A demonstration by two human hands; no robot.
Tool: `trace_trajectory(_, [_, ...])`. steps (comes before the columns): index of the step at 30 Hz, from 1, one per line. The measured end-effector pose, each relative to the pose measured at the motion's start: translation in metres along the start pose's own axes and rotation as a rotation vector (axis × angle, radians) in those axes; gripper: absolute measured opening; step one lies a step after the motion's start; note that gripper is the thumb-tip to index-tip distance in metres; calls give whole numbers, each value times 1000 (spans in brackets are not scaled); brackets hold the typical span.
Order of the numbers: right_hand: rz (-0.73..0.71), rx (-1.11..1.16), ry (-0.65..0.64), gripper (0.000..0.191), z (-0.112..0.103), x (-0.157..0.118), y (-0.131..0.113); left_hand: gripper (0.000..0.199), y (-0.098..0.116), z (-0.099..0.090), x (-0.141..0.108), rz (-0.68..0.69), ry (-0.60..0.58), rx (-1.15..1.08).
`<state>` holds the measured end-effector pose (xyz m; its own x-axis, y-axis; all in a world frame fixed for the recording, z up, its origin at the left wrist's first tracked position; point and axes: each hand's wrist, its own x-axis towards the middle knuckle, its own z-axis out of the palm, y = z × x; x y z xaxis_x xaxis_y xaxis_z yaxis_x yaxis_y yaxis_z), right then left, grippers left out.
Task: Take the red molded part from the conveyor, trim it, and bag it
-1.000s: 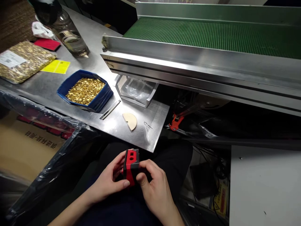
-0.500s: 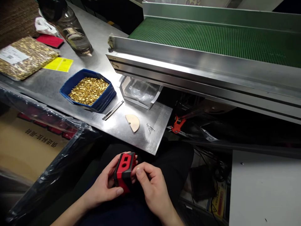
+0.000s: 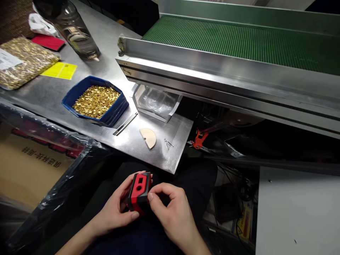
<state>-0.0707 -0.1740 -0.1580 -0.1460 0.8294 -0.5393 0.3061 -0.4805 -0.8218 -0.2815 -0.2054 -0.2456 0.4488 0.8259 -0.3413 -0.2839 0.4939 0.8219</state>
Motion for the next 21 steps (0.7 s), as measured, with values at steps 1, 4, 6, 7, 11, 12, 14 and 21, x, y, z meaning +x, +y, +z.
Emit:
trace_trajectory(1, [-2,-5,-6,21,0,0,0,94,0,0,0,-2,-3,11])
trace_trajectory(4, [-1,-11,-20,22,-2,0,0,93,3,0,1,-11,-9,51])
trace_trajectory(6, [4,-7,-28,23,-3,1,1,91,6,1,2,-8,-3,93])
trace_trajectory(7, [5,-7,-30,23,-3,1,1,89,8,1,3,-7,-1,119])
trace_trajectory(11, [1,-32,-18,20,-4,0,3,85,14,4,4,-11,15,211])
trace_trajectory(12, [1,-45,-10,19,-4,-1,3,85,13,4,4,-16,23,219])
trace_trajectory(14, [-11,-84,1,15,-3,-2,3,86,7,4,2,-20,25,209])
trace_trajectory(21, [-72,-303,81,13,0,2,11,93,-26,-7,-7,-17,47,-26])
